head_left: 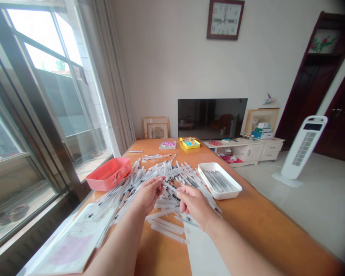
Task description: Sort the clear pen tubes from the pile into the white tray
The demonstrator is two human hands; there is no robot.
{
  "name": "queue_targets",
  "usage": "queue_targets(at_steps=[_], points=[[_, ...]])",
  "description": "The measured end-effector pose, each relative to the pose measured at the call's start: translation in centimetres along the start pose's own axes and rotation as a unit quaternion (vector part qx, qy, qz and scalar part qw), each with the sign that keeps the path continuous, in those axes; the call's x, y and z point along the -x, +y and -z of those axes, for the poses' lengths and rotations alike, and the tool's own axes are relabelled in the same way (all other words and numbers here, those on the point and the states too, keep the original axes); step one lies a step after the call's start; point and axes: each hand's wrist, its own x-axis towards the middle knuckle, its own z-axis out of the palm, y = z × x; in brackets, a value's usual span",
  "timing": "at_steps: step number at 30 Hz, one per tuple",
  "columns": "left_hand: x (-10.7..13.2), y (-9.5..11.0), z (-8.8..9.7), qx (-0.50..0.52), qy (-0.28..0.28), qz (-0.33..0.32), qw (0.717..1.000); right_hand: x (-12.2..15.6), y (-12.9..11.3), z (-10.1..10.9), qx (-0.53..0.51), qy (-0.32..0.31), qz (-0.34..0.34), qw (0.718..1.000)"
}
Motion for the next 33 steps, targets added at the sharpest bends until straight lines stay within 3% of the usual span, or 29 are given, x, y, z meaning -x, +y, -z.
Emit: queue_targets(at_steps=[13,23,33], points=[[0.2,0.4,-1.2,-0.006,0.034,0.007,0.999,-0.3,0.3,-0.6,-0.007,-0.001,0.019,1.0],[0.8,0.9,-2.5,0.003,0.057,-0.021,0.998,0.0,-0.3,-0.5,0.062,0.052,0.106,0.991],[1.1,0.8,-3.4,0.024,0.034,-0.039,0.998,0.1,-0.3,-0.4,0.114,0.079,0.148,0.979]])
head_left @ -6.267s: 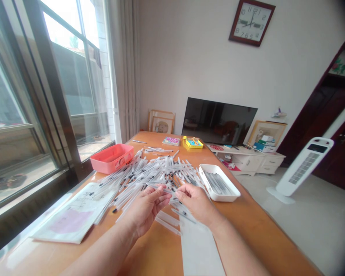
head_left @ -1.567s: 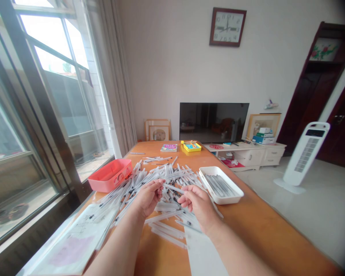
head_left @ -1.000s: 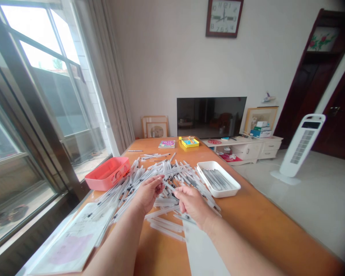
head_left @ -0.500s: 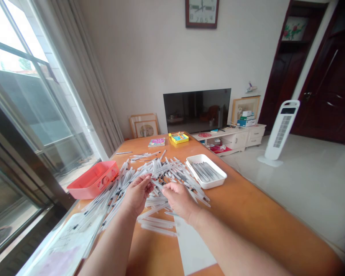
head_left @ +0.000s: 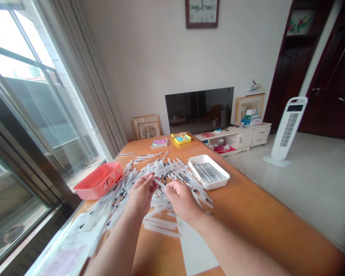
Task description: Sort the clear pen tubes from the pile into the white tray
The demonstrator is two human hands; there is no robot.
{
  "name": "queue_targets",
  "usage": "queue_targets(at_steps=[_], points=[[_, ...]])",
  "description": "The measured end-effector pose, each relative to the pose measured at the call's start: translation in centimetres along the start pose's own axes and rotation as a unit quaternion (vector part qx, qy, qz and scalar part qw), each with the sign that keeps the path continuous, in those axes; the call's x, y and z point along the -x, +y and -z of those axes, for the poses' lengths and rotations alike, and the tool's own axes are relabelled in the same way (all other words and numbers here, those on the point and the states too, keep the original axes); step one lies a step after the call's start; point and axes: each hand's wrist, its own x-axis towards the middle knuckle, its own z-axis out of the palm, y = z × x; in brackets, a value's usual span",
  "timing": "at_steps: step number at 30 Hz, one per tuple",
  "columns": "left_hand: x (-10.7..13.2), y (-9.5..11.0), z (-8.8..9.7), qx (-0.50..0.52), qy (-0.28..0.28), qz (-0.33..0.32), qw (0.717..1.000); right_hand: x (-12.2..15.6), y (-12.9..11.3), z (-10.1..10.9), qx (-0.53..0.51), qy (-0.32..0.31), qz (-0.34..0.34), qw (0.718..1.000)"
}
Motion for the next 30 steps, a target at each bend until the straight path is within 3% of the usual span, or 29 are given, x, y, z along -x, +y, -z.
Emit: queue_targets(at_steps=[13,30], points=[[0.5,0.6,-0.7,0.013,0.021,0.002,1.0,0.2,0.0,0.1,0.051,0.008,0.041,0.998],[0.7,0.2,-1.3,0.001,0.018,-0.028,0.999,0.0,-0.5,0.6,0.019,0.005,0.02,1.0]])
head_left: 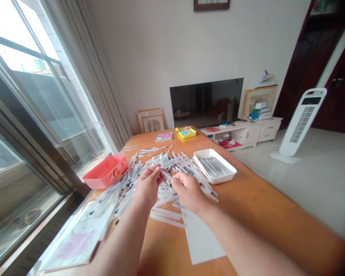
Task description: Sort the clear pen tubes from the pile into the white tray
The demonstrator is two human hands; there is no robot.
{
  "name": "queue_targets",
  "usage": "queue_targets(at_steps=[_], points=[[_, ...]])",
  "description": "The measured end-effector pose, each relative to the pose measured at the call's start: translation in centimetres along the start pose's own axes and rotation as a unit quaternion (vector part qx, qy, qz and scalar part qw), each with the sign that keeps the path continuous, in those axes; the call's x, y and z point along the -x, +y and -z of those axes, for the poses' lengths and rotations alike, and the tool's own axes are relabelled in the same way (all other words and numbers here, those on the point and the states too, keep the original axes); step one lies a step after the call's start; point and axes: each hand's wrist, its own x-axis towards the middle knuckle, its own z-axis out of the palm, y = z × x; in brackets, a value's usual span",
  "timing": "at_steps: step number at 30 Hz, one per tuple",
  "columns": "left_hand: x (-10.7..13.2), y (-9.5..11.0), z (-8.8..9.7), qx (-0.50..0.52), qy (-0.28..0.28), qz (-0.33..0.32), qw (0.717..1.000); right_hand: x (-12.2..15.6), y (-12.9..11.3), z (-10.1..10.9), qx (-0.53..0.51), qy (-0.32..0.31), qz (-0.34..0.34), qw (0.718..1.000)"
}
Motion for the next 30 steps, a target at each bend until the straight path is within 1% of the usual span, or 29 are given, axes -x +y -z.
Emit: queue_targets(at_steps=[11,18,22,24,28,30], points=[[0.2,-0.3,-0.3,0.002,0.004,0.003,1.0,-0.1,0.4,0.0,-0.005,-0.003,0.016,1.0],[0.4,0.0,-0.5,0.008,0.016,-0.008,1.0,-0.2,0.1,0.1,-0.016,-0.012,0.015,1.0],[0.4,0.2,-0.4,0.018,0.013,0.003,1.0,-0.4,0.4,0.0,-0.034,-0.012,0.011,0.999],[0.3,0.4,-0.3,0.023,0.021,-0.003,1.0,-0.5,0.5,0.0,-0.053,-0.017,0.003,0.998],[0.0,0.7,0.2,0.023,0.057,-0.026,0.998,-0.7,0.6,0.6,-0.105,-0.021,-0.036,0.994],[-0.3,0.7,0.5,0.031,0.06,-0.031,0.997,-0.8,0.6,1.0,-0.124,-0.02,-0.053,0.991]])
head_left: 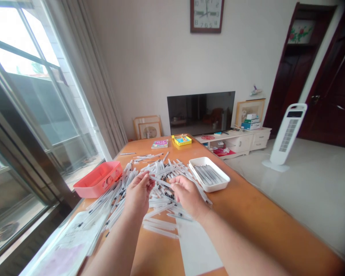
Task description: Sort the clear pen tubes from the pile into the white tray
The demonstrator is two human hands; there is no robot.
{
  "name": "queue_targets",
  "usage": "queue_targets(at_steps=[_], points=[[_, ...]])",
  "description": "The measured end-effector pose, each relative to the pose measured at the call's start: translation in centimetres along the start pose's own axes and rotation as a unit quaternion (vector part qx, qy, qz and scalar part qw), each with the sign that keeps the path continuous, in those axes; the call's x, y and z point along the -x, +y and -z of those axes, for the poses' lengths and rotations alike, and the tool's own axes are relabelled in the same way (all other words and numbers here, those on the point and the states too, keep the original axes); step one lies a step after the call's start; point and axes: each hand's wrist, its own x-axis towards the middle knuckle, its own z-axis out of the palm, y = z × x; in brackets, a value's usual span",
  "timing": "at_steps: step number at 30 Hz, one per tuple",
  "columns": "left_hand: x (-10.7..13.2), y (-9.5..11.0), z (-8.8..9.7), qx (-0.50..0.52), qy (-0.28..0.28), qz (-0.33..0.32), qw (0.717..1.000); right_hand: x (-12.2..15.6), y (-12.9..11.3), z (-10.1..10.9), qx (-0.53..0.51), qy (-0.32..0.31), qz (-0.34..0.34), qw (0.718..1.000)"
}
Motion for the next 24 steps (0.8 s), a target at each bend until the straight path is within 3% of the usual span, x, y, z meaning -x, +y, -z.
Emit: queue_targets(at_steps=[7,16,24], points=[[-0.4,-0.4,0.5,-0.017,-0.01,0.009,1.0,-0.2,-0.1,1.2,-0.007,-0.015,-0.02,1.0],[-0.5,-0.1,0.6,-0.02,-0.009,0.001,1.0,-0.1,-0.3,1.7,0.049,-0.116,-0.078,0.989],[-0.3,0.7,0.8,-0.039,-0.025,0.011,0.999,0.0,-0.4,1.7,0.071,-0.134,-0.084,0.985]])
